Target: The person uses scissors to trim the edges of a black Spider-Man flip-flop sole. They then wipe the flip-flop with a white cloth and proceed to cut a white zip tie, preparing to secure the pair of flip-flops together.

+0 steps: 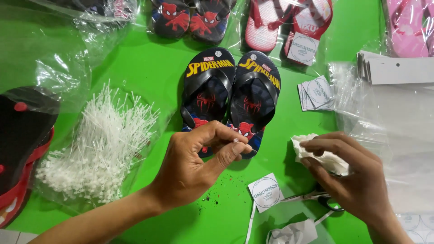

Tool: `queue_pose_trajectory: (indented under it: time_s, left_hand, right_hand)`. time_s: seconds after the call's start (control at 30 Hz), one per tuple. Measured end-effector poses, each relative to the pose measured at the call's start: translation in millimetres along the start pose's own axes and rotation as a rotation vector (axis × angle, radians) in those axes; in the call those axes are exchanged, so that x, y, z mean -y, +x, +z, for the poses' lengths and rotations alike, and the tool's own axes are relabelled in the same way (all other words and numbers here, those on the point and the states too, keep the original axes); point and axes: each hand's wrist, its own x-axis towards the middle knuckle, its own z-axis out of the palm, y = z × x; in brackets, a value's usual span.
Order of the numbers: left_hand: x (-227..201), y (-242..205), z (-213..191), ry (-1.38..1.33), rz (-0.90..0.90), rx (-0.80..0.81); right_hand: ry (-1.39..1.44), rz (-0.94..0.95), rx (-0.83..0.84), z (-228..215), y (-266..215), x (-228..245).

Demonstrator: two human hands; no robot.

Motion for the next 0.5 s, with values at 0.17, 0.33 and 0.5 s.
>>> queue_pose_trajectory:
  time_s: [0.17, 0.33, 0.5]
  left_hand:
    - [2.1, 2.8, -6.6, -0.039, -0.041, -0.041]
    - [0.9, 7.1, -13.1, -0.013, -0.036, -0.113]
    - [2.7, 8.7, -13.8, -0.053, -0.043, -0.144]
  right_hand:
    - [-0.315, -0.037, 0.301, -51.9, -25.0, -34.2]
    - [-0.759, 0.125, 0.606, -55.0, -62.6, -58.9]
    - [-0.838, 0.140, 0.602, -41.8, -78.0, -60.2]
